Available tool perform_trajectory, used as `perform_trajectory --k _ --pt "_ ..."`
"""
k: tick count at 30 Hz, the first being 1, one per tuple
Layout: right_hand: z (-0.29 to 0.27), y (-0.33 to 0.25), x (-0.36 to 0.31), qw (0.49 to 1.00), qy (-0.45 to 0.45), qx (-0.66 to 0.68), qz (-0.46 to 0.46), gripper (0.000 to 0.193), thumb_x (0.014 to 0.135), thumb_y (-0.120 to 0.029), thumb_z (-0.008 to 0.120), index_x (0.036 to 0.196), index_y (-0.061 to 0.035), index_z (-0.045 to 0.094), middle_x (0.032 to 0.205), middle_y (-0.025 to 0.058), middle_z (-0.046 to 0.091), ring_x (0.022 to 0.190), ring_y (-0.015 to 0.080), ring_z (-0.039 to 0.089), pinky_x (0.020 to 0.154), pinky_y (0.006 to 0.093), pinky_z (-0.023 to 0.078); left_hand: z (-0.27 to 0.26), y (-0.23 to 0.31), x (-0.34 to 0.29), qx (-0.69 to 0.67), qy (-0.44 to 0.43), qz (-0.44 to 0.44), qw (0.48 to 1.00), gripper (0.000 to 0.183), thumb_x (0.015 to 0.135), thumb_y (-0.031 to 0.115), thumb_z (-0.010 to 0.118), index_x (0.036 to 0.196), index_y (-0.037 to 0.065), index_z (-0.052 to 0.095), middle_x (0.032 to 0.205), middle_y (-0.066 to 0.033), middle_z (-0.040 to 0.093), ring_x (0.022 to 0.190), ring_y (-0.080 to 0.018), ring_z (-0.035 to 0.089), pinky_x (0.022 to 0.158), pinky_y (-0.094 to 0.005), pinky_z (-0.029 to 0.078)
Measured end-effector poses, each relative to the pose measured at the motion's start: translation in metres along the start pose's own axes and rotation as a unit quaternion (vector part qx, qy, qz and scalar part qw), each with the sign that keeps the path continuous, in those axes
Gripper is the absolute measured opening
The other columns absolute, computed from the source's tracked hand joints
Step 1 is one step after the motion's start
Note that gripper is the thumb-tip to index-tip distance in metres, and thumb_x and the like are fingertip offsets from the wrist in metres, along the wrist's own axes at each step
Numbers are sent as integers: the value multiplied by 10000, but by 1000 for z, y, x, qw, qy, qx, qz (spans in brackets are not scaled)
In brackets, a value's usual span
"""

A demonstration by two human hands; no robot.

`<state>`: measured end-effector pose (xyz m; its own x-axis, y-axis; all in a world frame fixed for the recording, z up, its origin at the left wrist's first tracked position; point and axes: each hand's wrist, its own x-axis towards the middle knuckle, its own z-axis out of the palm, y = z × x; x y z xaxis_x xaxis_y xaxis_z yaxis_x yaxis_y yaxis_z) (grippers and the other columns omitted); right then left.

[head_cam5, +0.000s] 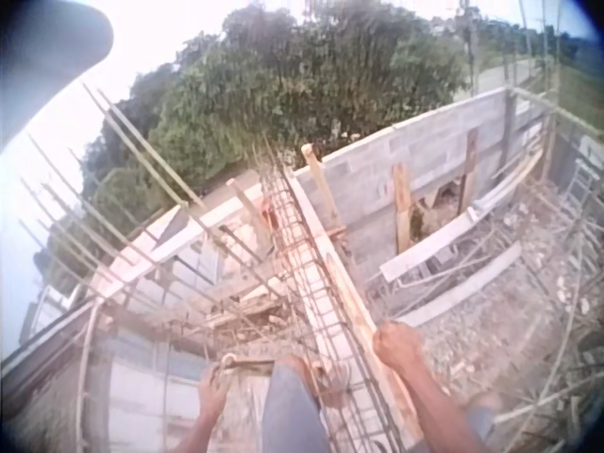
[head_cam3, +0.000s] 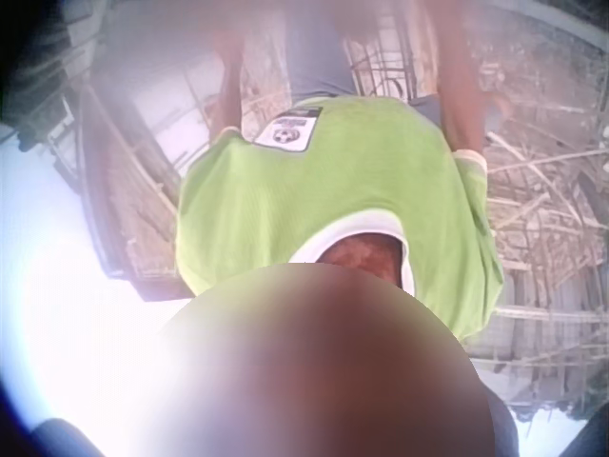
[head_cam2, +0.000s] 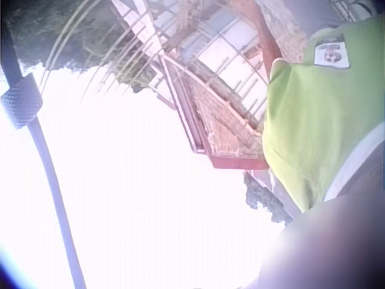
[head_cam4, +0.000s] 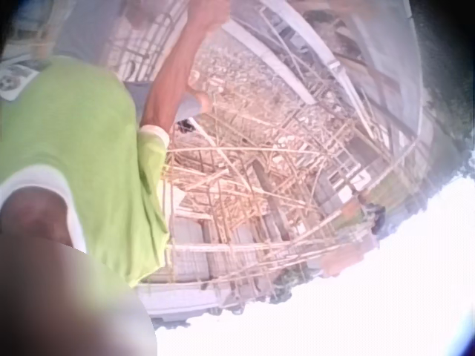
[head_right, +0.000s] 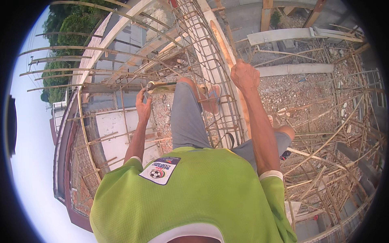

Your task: The person works on a construction site, handling bamboo poles and tying them to a metal rebar framework using wire. They repeatedly position bamboo pieces and secure them with wire ties while standing on the scaffolding.

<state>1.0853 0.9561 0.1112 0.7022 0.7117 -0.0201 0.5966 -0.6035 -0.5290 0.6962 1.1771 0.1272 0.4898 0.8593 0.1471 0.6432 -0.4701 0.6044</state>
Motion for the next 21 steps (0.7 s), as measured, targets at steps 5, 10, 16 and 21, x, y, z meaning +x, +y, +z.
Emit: perform_trajectory --k 5,10,16,21 --pt "7 10 -3 1000 11 0 -26 235 851 -232 546 899 -26 649 832 231 695 768 414 685 687 518 533 19 5 2 1 18 0 1000 523 854 286 756 1265 -4 613 1414 -175 495 1308 -317 467 1100 -395 353" --pt "-7 17 -11 996 38 81 -14 285 824 -230 558 947 -7 686 852 230 701 817 399 694 737 480 542 36 18 13 -50 22 -31 998 465 893 279 736 1223 -34 637 1459 -174 440 1313 -305 461 1075 -383 370" --pt "11 50 -16 888 209 410 7 246 891 -129 596 1050 34 690 891 149 725 816 228 696 740 338 538 36 -9 21 -86 97 78 989 444 920 213 709 1244 -71 602 1481 -165 410 1293 -271 468 1063 -394 387" --pt "19 106 -58 797 311 489 169 222 884 -99 590 1038 24 691 940 133 725 860 198 686 781 312 530 31 32 26 -28 93 96 991 430 914 225 701 1180 -105 628 1436 -211 464 1308 -347 462 1061 -414 376"
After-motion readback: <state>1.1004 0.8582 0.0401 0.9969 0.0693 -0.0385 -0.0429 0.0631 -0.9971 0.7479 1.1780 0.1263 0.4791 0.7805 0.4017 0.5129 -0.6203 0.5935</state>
